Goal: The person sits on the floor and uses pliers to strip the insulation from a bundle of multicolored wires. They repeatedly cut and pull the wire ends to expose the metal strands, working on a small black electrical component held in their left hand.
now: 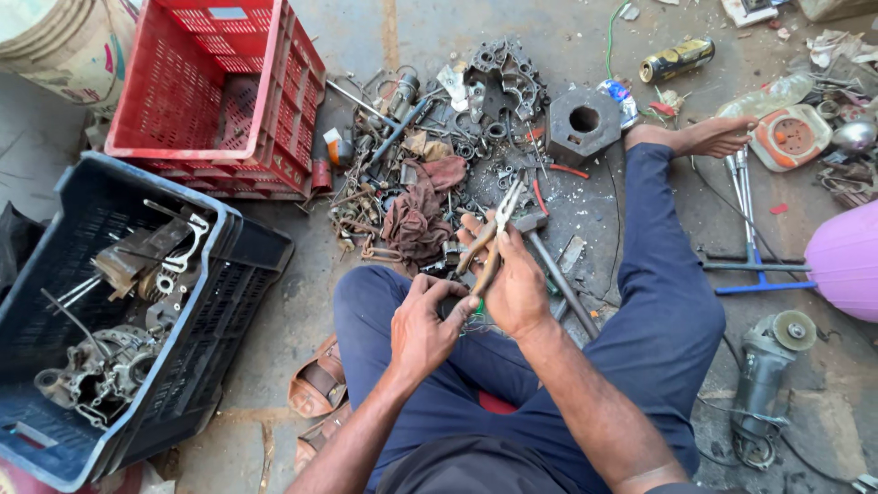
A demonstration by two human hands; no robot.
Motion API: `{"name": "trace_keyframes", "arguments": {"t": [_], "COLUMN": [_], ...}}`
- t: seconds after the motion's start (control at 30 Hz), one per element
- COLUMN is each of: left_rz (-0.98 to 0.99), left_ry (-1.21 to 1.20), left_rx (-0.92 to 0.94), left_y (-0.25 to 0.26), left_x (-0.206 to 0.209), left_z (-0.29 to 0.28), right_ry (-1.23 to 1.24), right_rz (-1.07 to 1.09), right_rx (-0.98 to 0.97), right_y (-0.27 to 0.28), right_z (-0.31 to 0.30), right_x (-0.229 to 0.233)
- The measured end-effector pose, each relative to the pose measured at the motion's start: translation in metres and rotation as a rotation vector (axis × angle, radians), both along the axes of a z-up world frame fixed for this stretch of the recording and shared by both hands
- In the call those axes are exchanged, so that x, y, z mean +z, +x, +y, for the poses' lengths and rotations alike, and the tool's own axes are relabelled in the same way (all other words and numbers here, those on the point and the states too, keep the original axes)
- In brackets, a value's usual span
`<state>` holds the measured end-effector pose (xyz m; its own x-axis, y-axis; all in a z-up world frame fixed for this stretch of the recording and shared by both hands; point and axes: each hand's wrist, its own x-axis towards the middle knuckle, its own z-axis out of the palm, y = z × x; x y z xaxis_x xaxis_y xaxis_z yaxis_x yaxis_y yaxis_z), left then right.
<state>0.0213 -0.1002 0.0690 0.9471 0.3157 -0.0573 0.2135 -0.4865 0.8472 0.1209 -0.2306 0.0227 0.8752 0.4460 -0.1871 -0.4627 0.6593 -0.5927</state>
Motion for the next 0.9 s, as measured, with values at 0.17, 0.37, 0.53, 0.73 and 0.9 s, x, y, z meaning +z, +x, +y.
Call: {"name": "trace_keyframes", "arguments": {"t": [0.17,0.37,0.53,0.73,0.9], "left_rz": [-0.054,0.049,0.037,0.064,0.052], "left_ry": [-0.299,-0.887,-0.922,-0.607,-0.839], "left_rx": [-0.002,0.012,-0.089,-0.090,-0.208], "left_y": [-0.003,-0.002,-0.003,-0.001,0.000], "left_x": [-0.037,-0.074,-0.070,-0.047,-0.056], "left_z": [0.005,0.012,0.009,0.009,0.013], "right_ry": [0.146,0.156,0.136,0.047,0.046], "right_rz": [-0.016,-0.074,-0.049,-0.159,-0.124], "right_rx": [0.021,0.006,-0.012,-0.016,-0.039], "right_y": [-0.012,-0.010,-0.010,-0.010,-0.010], "right_z": [-0.002,-0.015,-0.023,-0.027,-0.032], "right_x": [0.000,-0.008,-0.015,-0.015,-0.019]}}
